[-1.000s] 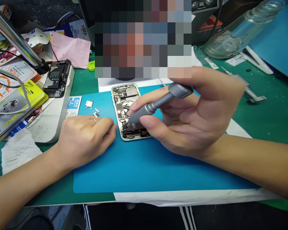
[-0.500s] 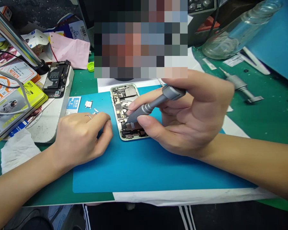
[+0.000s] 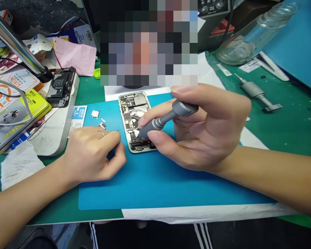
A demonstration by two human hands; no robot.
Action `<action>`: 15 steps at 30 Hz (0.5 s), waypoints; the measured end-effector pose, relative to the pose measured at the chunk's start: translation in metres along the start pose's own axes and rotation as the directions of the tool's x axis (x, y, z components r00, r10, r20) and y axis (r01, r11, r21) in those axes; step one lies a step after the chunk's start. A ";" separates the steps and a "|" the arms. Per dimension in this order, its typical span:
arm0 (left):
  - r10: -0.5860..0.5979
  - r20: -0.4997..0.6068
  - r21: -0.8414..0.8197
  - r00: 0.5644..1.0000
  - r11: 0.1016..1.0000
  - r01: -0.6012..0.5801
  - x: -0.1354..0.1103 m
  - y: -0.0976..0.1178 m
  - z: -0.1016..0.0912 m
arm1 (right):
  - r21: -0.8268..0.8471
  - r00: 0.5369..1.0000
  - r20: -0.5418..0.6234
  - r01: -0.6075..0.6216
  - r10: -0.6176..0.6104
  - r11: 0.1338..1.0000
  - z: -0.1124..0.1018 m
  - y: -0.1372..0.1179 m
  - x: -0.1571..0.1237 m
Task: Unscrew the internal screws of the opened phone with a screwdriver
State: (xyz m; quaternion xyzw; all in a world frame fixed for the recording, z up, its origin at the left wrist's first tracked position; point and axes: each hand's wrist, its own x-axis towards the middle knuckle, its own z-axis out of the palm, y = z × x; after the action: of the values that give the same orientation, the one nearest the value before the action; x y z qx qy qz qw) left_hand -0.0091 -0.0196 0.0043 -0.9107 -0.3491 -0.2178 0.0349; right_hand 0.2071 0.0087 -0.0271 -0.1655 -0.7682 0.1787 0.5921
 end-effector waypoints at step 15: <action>0.041 -0.020 0.041 0.999 0.998 -0.041 0.000 -0.003 0.003 | -0.114 0.936 0.343 0.124 -0.078 0.986 -0.013 -0.016 0.001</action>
State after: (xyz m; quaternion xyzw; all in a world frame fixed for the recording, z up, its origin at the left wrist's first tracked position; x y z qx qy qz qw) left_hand -0.0103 -0.0164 0.0018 -0.9145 -0.3343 -0.2192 0.0615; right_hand 0.2192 -0.0040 -0.0159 -0.1319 -0.8760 0.1217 0.4477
